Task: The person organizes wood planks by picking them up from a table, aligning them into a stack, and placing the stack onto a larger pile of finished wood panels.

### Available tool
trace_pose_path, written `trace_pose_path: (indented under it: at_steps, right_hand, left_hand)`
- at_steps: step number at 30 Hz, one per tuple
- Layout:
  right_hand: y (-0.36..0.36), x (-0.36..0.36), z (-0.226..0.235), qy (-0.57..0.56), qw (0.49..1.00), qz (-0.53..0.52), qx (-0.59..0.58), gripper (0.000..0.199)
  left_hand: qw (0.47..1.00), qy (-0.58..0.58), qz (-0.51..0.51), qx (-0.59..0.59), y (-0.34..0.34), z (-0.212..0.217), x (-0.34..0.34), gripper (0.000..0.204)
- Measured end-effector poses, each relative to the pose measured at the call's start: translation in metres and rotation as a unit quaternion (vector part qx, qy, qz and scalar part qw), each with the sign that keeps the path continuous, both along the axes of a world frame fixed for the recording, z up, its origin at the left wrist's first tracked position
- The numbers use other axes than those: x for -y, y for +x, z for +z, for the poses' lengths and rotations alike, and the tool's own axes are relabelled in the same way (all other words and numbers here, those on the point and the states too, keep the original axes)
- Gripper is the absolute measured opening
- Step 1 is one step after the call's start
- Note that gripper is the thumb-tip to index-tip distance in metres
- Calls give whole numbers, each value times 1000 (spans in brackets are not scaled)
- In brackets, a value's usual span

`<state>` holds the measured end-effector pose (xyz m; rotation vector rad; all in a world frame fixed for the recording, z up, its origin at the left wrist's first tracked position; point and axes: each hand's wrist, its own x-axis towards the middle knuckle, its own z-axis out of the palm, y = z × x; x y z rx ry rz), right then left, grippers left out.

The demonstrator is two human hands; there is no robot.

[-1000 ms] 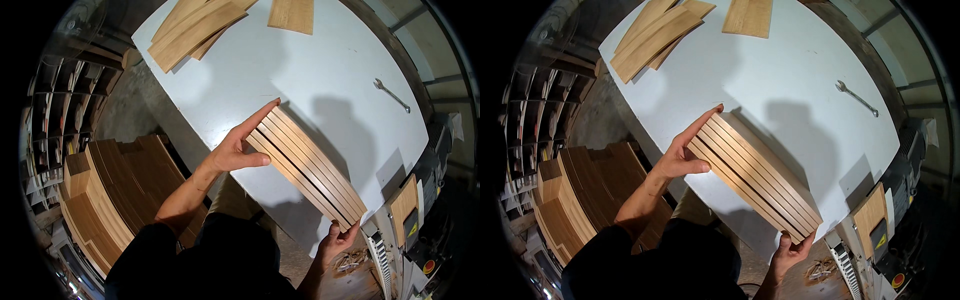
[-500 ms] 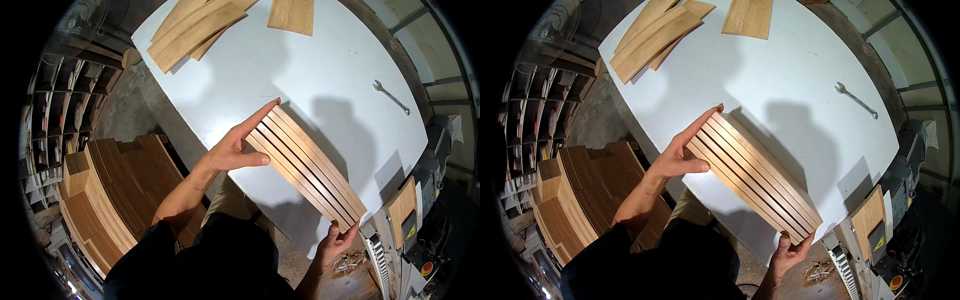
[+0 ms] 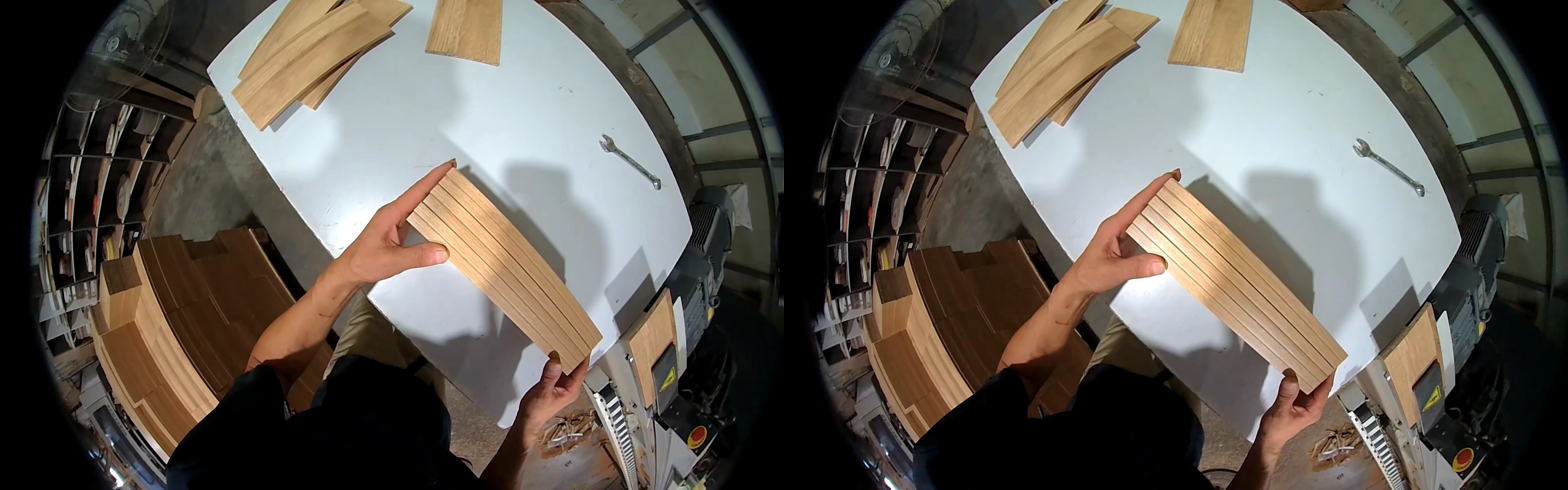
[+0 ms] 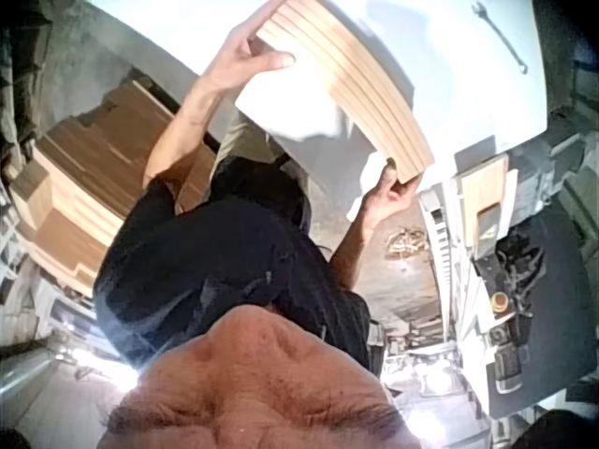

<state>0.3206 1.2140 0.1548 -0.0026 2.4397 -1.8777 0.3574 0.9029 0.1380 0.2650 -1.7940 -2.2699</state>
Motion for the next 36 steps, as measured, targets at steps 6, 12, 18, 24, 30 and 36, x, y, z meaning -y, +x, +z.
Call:
trace_pose_path:
  at_steps: [6, 12, 18, 24, 30, 36]
  right_hand:
    - [-4, 2, 4, 10, 1000, 1, 6, 68]
    - [-11, 8, 9, 25, 1000, -4, 10, 68]
    - [-20, 15, 11, 8, 1000, -4, 1, 62]
    - [-27, 17, 12, 21, 1000, -2, -2, 57]
    - [-33, 18, 6, 5, 1000, -10, -6, 57]
    - [-36, 17, 5, -1, 1000, -15, -4, 57]
  left_hand:
    - [1000, -7, 6, 6, -3, 2, 0, 93]
    - [1000, -15, 12, 22, -9, 6, -2, 91]
    - [999, -10, 19, 27, -17, 7, -3, 89]
    - [999, -9, 22, 35, -23, 12, -5, 84]
    - [999, -2, 23, 35, -29, 10, -5, 83]
    - [999, -5, 29, 42, -33, 11, -5, 81]
